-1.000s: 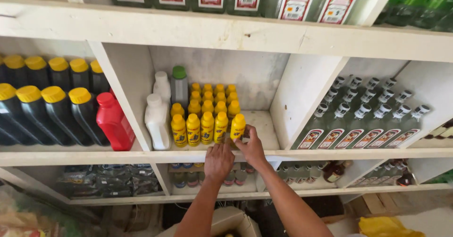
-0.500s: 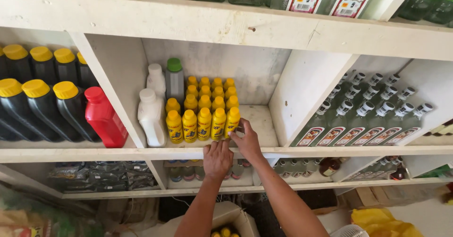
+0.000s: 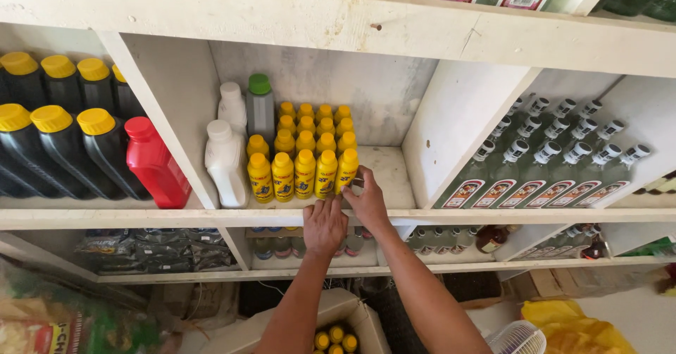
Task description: The person repeatedly picks yellow bottles from a cardboard box and places them upright on a middle shelf in a store aisle. The action is performed one bottle at a time throughout the clip.
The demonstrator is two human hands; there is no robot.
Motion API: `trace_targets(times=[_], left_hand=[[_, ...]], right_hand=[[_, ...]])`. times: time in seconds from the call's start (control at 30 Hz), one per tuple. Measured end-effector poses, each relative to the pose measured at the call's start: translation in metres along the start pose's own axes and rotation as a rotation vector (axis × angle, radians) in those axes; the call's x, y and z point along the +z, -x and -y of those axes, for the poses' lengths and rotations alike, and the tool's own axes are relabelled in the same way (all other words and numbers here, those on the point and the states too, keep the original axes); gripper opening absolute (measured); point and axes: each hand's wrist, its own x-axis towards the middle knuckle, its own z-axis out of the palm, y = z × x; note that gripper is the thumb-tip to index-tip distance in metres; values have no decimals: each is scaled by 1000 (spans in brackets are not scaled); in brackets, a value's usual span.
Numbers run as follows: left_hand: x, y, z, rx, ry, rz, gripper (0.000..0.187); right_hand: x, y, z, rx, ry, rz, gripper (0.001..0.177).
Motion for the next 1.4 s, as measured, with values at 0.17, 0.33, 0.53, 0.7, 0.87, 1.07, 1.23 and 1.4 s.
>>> trace_targets(times=[0.17,0.33,0.53,0.7,0.87,1.07,1.23,1.4], left_hand=[[2,1,0,-14,-5,17,46],[1,1,1,-9,7,11,48],[4,1,1,-12,14,-5,44],[2,0,0,-24,16,5,38],[-2,-1,-2,-25,16,6,37],[-3,-1,-2,-4,7,-21,37],[-2,-1,-1,-13,-5,-10,42],[2,1,0,-16,0,1,44]], right_hand=[[0,-5,0,5,16,21,76],[3,-6,-9,83,69,102,85],[3,-7,-14,77,46,95,83],[6,-8,-18,87,88,88,80],[5,-7,-15,101,100,80,73],[4,-7,-12,102,104,73,65],[2,-4,-1,111,102,83,51],[2,-3,4,107,100,54,50]])
